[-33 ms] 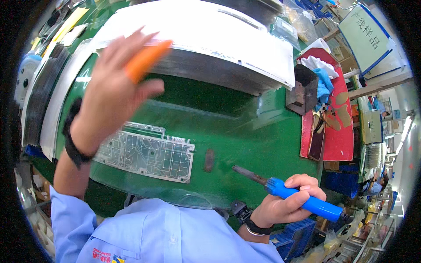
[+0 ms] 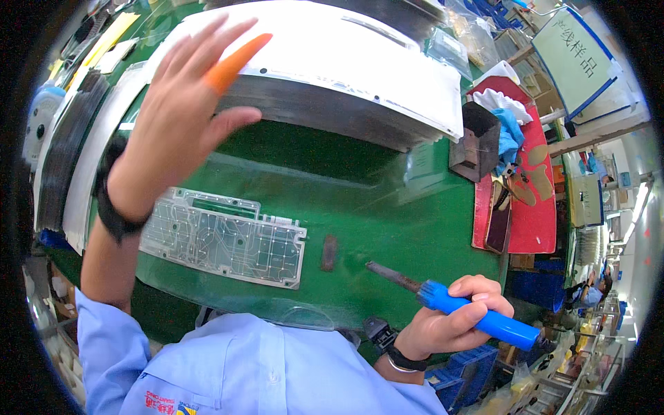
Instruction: Soldering and assembling electronic components onto circuit boards at a factory workstation.
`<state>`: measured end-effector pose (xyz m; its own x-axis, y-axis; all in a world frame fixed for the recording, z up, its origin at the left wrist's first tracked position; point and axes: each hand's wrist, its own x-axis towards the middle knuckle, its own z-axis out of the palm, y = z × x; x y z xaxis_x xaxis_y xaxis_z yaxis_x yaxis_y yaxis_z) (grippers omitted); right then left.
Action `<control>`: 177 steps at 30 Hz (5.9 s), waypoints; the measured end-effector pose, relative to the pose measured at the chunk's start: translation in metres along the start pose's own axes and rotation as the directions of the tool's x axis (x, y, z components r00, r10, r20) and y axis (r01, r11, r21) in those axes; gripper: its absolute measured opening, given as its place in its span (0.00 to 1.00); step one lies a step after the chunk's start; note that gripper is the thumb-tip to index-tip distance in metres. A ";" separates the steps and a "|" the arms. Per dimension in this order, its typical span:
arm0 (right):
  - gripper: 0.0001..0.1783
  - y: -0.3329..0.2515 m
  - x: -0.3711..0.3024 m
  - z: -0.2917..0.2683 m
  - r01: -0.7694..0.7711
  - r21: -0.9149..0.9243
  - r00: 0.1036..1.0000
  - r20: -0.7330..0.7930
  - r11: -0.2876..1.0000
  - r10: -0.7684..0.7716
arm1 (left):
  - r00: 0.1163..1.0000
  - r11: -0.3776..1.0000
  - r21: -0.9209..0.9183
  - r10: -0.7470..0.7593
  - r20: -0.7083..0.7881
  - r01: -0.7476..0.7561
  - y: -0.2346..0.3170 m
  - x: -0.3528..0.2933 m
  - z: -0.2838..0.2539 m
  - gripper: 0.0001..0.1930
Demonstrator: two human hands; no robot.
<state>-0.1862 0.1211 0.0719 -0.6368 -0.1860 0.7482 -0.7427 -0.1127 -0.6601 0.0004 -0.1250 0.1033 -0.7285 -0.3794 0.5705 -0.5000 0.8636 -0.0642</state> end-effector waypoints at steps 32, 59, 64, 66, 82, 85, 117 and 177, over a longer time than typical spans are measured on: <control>0.17 -0.006 -0.011 0.032 0.060 -0.001 0.986 0.156 0.998 -0.059 | 0.930 0.977 -0.151 -0.090 0.356 0.152 0.035 -0.210 -0.029 0.17; 0.12 0.001 -0.013 0.007 -0.035 -0.006 0.996 0.080 0.999 0.035 | 0.865 0.836 -0.548 0.269 0.423 0.009 0.115 -0.108 0.042 0.29; 0.12 0.009 -0.010 -0.004 -0.065 -0.026 0.997 0.046 0.998 0.067 | 0.843 0.903 -0.417 0.300 0.447 -0.101 0.116 -0.105 0.040 0.29; 0.12 0.014 -0.010 -0.004 -0.073 -0.016 0.996 0.041 0.997 0.074 | 0.836 0.904 -0.420 0.293 0.464 -0.084 0.116 -0.104 0.038 0.30; 0.13 0.008 -0.012 -0.004 -0.045 0.010 0.999 0.010 0.999 0.045 | 0.887 0.970 -0.224 0.019 0.462 0.096 0.014 -0.122 -0.024 0.32; 0.13 0.007 -0.010 -0.002 -0.005 0.018 0.999 0.040 1.000 0.004 | 0.992 0.978 -0.198 -0.035 0.121 0.058 0.007 -0.059 -0.013 0.27; 0.13 0.001 -0.004 -0.003 0.001 -0.094 0.999 0.046 0.996 0.003 | 0.956 0.997 -0.018 -0.066 0.285 0.074 0.044 -0.201 -0.025 0.12; 0.11 0.012 -0.008 -0.012 -0.048 0.014 0.999 -0.002 0.999 0.048 | 0.842 0.954 -0.159 -0.139 0.521 0.256 -0.001 -0.140 -0.036 0.36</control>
<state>-0.1927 0.1330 0.0589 -0.6720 -0.1890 0.7160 -0.7083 -0.1178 -0.6960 0.1198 -0.0609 0.0532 -0.7877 -0.6128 0.0632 -0.5889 0.7792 0.2146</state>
